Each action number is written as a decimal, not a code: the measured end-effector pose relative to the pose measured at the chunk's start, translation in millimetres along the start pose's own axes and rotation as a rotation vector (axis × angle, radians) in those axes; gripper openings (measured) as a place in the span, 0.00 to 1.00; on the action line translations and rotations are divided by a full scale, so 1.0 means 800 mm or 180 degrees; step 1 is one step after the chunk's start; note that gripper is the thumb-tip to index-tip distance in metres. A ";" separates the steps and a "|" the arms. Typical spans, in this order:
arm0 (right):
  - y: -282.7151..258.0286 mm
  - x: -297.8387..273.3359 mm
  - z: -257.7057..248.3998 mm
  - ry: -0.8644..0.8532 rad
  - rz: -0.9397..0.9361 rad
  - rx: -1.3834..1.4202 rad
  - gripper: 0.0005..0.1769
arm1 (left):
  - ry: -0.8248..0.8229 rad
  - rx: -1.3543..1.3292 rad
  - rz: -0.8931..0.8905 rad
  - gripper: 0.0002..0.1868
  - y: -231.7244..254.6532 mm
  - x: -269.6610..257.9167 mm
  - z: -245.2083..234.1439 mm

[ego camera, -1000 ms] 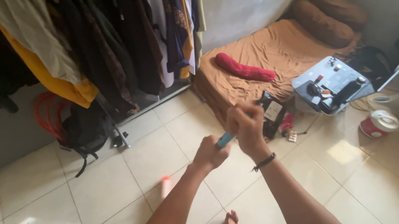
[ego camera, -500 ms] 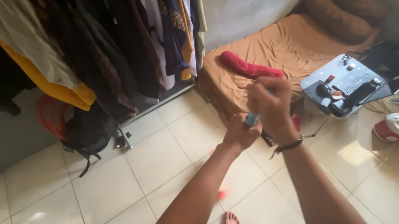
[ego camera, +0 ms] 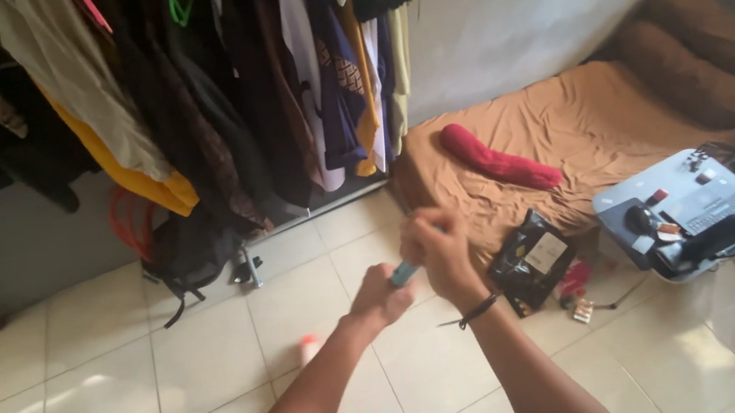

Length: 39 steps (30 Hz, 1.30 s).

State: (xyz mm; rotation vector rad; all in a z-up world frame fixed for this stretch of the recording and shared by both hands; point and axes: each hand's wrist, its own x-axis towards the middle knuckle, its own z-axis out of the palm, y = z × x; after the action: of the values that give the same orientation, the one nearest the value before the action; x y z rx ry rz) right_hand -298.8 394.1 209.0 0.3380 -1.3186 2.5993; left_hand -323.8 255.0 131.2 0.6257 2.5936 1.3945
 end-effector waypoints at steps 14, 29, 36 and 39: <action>-0.110 0.094 0.002 0.0216 -0.0131 -0.0900 0.19 | 0.0379 -0.0361 0.0303 0.21 0.087 0.118 0.031; 0.000 0.162 0.080 0.0265 0.0347 -0.0403 0.20 | 0.0371 -0.0311 -0.0233 0.20 -0.038 0.147 -0.071; 0.009 0.191 0.066 0.0351 0.0459 -0.1073 0.17 | 0.0220 0.0206 -0.0332 0.25 -0.051 0.173 -0.091; -0.017 0.217 0.045 0.0285 0.0133 -0.1141 0.19 | 0.0372 0.0101 0.0204 0.22 -0.022 0.205 -0.076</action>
State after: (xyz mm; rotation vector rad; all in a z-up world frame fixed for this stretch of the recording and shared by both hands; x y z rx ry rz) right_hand -456.0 387.0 291.2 0.1329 -1.7324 2.3137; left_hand -496.4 268.1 163.9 0.6562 2.7134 1.4533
